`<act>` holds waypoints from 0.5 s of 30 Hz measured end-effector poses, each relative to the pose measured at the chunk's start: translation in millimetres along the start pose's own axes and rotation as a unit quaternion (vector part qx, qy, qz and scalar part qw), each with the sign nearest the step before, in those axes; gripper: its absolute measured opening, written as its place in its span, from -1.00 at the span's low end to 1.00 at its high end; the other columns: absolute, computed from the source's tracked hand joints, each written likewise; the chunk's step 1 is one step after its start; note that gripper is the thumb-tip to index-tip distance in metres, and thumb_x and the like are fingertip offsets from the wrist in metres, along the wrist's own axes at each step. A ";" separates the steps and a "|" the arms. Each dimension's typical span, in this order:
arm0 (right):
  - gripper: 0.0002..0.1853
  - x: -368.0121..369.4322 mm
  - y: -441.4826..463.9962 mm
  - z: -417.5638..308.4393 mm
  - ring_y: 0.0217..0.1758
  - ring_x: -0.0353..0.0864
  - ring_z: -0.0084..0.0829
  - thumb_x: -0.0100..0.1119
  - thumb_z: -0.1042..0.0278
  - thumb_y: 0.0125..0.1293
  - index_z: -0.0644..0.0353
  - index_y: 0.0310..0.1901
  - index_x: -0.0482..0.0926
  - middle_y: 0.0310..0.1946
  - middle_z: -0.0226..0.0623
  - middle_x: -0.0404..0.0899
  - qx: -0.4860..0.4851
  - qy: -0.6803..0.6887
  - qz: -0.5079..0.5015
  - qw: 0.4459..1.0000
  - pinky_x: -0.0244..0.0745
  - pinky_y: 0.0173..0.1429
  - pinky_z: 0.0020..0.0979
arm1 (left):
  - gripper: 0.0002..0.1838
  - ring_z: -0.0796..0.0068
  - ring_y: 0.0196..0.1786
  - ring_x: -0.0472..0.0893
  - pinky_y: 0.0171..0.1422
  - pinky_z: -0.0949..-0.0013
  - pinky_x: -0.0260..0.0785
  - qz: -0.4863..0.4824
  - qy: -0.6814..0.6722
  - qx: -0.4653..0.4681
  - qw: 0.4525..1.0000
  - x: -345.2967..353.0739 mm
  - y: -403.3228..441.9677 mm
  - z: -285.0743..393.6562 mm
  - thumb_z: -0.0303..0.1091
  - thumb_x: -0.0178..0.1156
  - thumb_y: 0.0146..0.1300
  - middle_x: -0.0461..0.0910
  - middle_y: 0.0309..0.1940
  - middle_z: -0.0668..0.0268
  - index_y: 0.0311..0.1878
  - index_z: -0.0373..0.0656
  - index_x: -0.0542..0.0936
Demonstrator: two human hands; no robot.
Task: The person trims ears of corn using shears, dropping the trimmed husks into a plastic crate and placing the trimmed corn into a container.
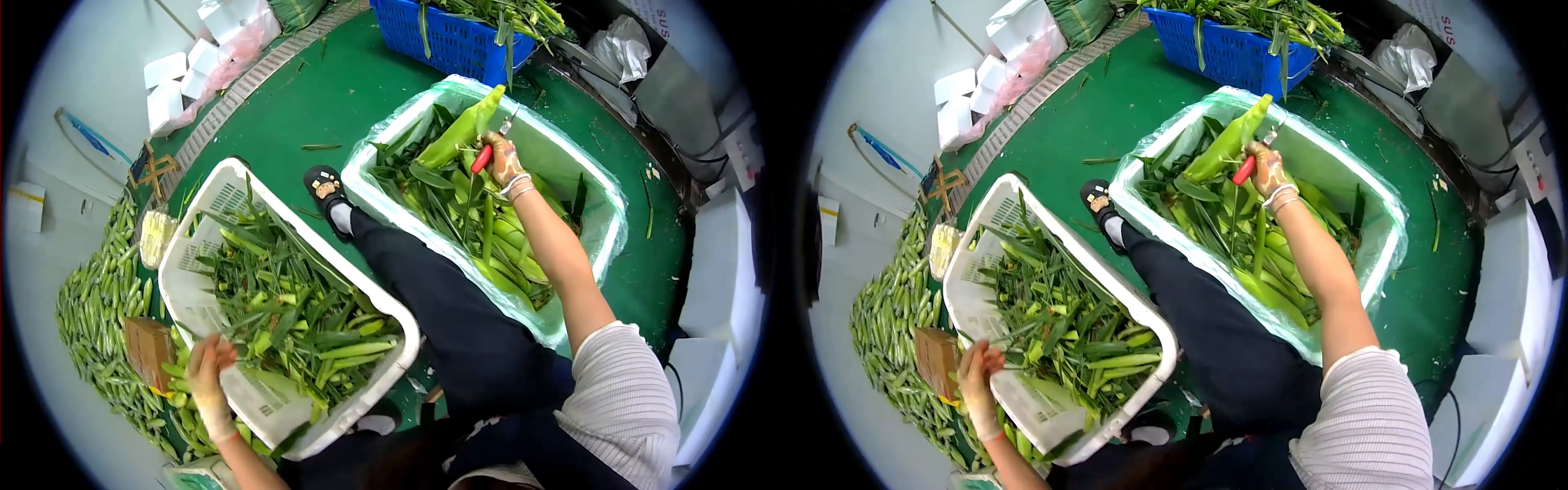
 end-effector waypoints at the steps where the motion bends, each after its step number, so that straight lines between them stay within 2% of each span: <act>1: -0.85 9.5 -13.0 -16.8 -0.43 0.46 -0.48 0.15 0.33 0.21 0.25 -0.32 0.51 -0.47 -0.32 0.51 0.020 -0.012 -0.010 1.000 0.42 -0.29 -0.43 | -0.65 0.44 -0.26 0.63 -0.11 0.45 0.47 -0.010 -0.008 -0.017 1.000 18.8 0.5 2.5 -0.28 0.05 0.35 0.64 -0.25 0.19 0.06 -0.35 0.52; 2: -0.84 28.5 -21.9 -24.6 -0.44 0.41 -0.52 0.11 0.33 0.25 0.25 -0.28 0.45 -0.48 -0.38 0.45 0.053 0.104 -0.031 0.993 0.38 -0.32 -0.45 | -0.68 0.46 -0.24 0.63 -0.09 0.46 0.47 -0.040 0.008 -0.012 0.999 42.7 2.9 13.3 -0.33 0.08 0.32 0.65 -0.25 0.21 0.04 -0.33 0.54; 4: -0.80 76.6 -57.4 -65.7 -0.46 0.35 -0.55 0.09 0.28 0.25 0.25 -0.26 0.40 -0.50 -0.43 0.37 0.039 0.170 -0.156 0.972 0.34 -0.35 -0.47 | -0.70 0.51 -0.22 0.61 -0.08 0.51 0.46 -0.081 -0.019 -0.003 0.997 95.1 1.8 43.7 -0.38 0.15 0.28 0.65 -0.22 0.22 0.04 -0.32 0.55; 5: -0.76 88.2 -78.1 -80.2 -0.48 0.32 -0.56 0.09 0.24 0.24 0.27 -0.26 0.41 -0.51 -0.44 0.33 0.038 0.082 -0.162 0.983 0.34 -0.33 -0.47 | -0.69 0.53 -0.18 0.60 -0.07 0.52 0.45 -0.121 -0.005 0.031 0.992 122.4 8.5 48.3 -0.41 0.21 0.25 0.63 -0.17 0.21 0.03 -0.31 0.56; 6: -0.73 108.9 -106.2 -99.6 -0.49 0.32 -0.55 0.10 0.26 0.19 0.31 -0.22 0.42 -0.50 -0.41 0.35 0.059 0.042 -0.195 0.978 0.34 -0.31 -0.49 | -0.69 0.55 -0.16 0.58 -0.06 0.54 0.43 -0.148 -0.015 0.055 0.987 150.6 8.3 62.3 -0.41 0.23 0.24 0.62 -0.14 0.22 0.02 -0.31 0.56; 7: -0.73 122.3 -119.9 -116.1 -0.48 0.35 -0.54 0.09 0.28 0.17 0.32 -0.20 0.43 -0.48 -0.38 0.38 0.051 0.037 -0.198 0.978 0.37 -0.32 -0.48 | -0.68 0.55 -0.15 0.58 -0.03 0.53 0.43 -0.159 0.002 0.123 0.979 176.5 4.9 87.9 -0.42 0.22 0.25 0.62 -0.13 0.23 0.05 -0.30 0.54; 8: -0.72 135.5 -132.3 -131.1 -0.47 0.38 -0.53 0.09 0.31 0.15 0.33 -0.17 0.43 -0.47 -0.36 0.41 0.043 0.031 -0.203 0.978 0.40 -0.32 -0.47 | -0.62 0.53 -0.09 0.59 0.04 0.48 0.43 -0.182 -0.015 0.162 0.970 205.4 5.9 101.6 -0.40 0.23 0.24 0.61 -0.09 0.20 0.11 -0.28 0.50; 10: -0.76 162.9 -168.2 -151.1 -0.43 0.45 -0.50 0.10 0.35 0.13 0.32 -0.22 0.48 -0.45 -0.30 0.48 0.075 0.009 -0.223 0.972 0.47 -0.31 -0.42 | -0.39 0.27 0.15 0.53 0.21 0.31 0.38 -0.234 -0.034 0.184 0.954 261.2 13.0 122.1 -0.34 0.31 0.14 0.52 0.08 0.04 0.25 -0.29 0.36; 11: -0.83 181.4 -179.9 -149.0 -0.38 0.51 -0.46 0.10 0.37 0.12 0.31 -0.33 0.50 -0.42 -0.25 0.52 0.088 -0.008 -0.362 0.928 0.53 -0.25 -0.37 | -0.25 0.16 0.25 0.44 0.31 0.24 0.29 -0.246 0.030 0.262 0.933 283.1 12.6 140.3 -0.32 0.35 0.10 0.44 0.16 -0.01 0.33 -0.31 0.24; 12: -0.87 201.1 -221.4 -191.7 -0.35 0.54 -0.45 0.09 0.41 0.14 0.31 -0.41 0.51 -0.43 -0.27 0.52 0.010 -0.068 -0.377 0.924 0.54 -0.22 -0.37 | -0.11 0.14 0.29 0.38 0.37 0.23 0.21 -0.262 0.011 0.273 0.926 302.1 13.3 146.0 -0.28 0.41 0.04 0.41 0.19 -0.04 0.38 -0.33 0.14; 13: -0.89 206.2 -221.9 -177.4 -0.34 0.55 -0.44 0.10 0.42 0.15 0.30 -0.41 0.51 -0.43 -0.28 0.52 0.102 0.017 -0.389 0.916 0.55 -0.23 -0.38 | 0.01 0.14 0.31 0.36 0.38 0.18 0.19 -0.259 -0.008 0.288 0.922 318.9 21.6 146.5 -0.25 0.46 -0.03 0.40 0.20 -0.06 0.41 -0.31 0.07; 14: -0.89 213.1 -230.7 -181.4 -0.33 0.55 -0.44 0.13 0.42 0.16 0.29 -0.39 0.51 -0.42 -0.27 0.53 0.074 0.001 -0.418 0.906 0.54 -0.20 -0.36 | -0.08 0.23 0.22 0.44 0.30 0.21 0.29 -0.166 0.015 0.390 0.906 318.0 24.0 154.1 -0.34 0.48 -0.04 0.46 0.13 0.04 0.35 -0.28 0.17; 15: -0.90 222.1 -240.3 -188.3 -0.32 0.56 -0.44 0.16 0.42 0.17 0.28 -0.37 0.52 -0.41 -0.26 0.54 0.028 -0.023 -0.442 0.896 0.54 -0.17 -0.35 | -0.08 0.23 0.22 0.44 0.30 0.21 0.29 -0.153 0.017 0.388 0.909 308.9 20.6 158.0 -0.34 0.48 -0.04 0.46 0.13 0.04 0.35 -0.28 0.17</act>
Point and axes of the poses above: each hand's wrist, its own y-axis towards the middle knuckle, its own x-axis out of the palm, z = x × y, the point moved 10 cm from there along y, towards the middle knuckle
